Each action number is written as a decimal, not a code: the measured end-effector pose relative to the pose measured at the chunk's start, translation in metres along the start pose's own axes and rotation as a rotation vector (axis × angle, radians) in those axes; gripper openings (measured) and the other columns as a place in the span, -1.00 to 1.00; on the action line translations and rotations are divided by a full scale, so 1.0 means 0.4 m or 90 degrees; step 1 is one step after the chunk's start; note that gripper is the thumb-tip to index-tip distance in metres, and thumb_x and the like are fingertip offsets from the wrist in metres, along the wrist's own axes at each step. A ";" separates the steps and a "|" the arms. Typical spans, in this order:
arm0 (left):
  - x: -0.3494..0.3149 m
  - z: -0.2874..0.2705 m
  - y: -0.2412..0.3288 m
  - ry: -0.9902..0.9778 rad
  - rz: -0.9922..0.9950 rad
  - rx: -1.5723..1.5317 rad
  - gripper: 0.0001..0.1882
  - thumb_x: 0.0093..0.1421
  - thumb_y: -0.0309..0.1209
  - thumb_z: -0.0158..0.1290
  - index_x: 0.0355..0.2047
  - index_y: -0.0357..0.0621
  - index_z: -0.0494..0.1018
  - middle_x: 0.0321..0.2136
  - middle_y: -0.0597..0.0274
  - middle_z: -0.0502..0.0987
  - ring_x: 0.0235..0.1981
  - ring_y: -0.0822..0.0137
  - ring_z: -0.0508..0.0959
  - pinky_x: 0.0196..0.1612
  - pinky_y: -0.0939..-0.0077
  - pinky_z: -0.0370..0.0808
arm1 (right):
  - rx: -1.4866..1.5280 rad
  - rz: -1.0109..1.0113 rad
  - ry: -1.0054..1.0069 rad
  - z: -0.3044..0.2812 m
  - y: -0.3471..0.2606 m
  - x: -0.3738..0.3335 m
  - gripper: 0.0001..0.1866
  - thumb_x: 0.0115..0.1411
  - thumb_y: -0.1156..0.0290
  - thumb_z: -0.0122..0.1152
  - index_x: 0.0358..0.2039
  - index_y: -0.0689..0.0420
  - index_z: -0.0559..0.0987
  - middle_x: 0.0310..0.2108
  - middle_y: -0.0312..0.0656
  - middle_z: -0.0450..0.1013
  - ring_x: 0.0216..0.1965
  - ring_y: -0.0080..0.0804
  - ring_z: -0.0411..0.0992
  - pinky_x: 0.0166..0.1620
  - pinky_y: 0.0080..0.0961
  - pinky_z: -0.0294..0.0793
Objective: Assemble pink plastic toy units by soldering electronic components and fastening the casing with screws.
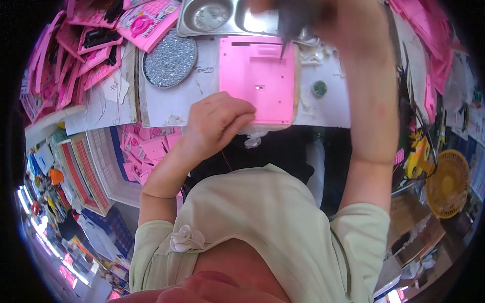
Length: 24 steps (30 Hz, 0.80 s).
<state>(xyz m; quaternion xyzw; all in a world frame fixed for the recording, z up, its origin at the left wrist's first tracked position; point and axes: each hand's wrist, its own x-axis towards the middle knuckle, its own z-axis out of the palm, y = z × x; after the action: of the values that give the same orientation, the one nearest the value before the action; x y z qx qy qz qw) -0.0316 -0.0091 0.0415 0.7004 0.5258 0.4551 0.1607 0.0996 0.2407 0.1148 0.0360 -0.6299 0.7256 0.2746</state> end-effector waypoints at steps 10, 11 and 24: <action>-0.005 0.000 -0.021 0.028 0.061 -0.050 -0.71 -0.01 -0.45 0.38 -0.32 -0.12 0.50 -0.50 0.29 0.57 -0.54 0.26 0.56 -0.49 0.42 0.48 | 0.094 -0.006 0.204 0.318 -0.020 -0.146 -0.62 0.30 0.19 0.31 0.07 -0.12 0.43 -0.64 -0.47 0.27 -0.64 -0.64 0.25 -0.46 -0.57 0.36; -0.005 -0.004 -0.024 0.031 0.061 -0.046 -0.71 -0.02 -0.45 0.39 -0.32 -0.12 0.50 -0.50 0.29 0.58 -0.54 0.27 0.56 -0.49 0.42 0.48 | 0.084 0.000 0.223 0.323 -0.019 -0.141 -0.63 0.31 0.18 0.31 0.06 -0.12 0.43 -0.64 -0.46 0.26 -0.64 -0.63 0.25 -0.46 -0.57 0.36; 0.021 -0.090 -0.086 -0.001 -0.012 0.125 -0.67 -0.06 -0.26 0.41 -0.32 -0.09 0.57 -0.40 0.27 0.57 -0.35 0.16 0.57 -0.30 0.26 0.49 | 0.019 -0.021 0.268 0.306 0.014 -0.148 -0.60 0.27 0.20 0.31 0.06 -0.02 0.44 -0.62 -0.41 0.25 -0.61 -0.56 0.24 -0.39 -0.47 0.37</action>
<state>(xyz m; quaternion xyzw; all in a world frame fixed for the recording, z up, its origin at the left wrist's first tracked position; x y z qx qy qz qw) -0.0807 0.0028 0.0405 0.7083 0.5741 0.3995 0.0958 0.1113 0.1050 0.1111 -0.1023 -0.5470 0.7220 0.4112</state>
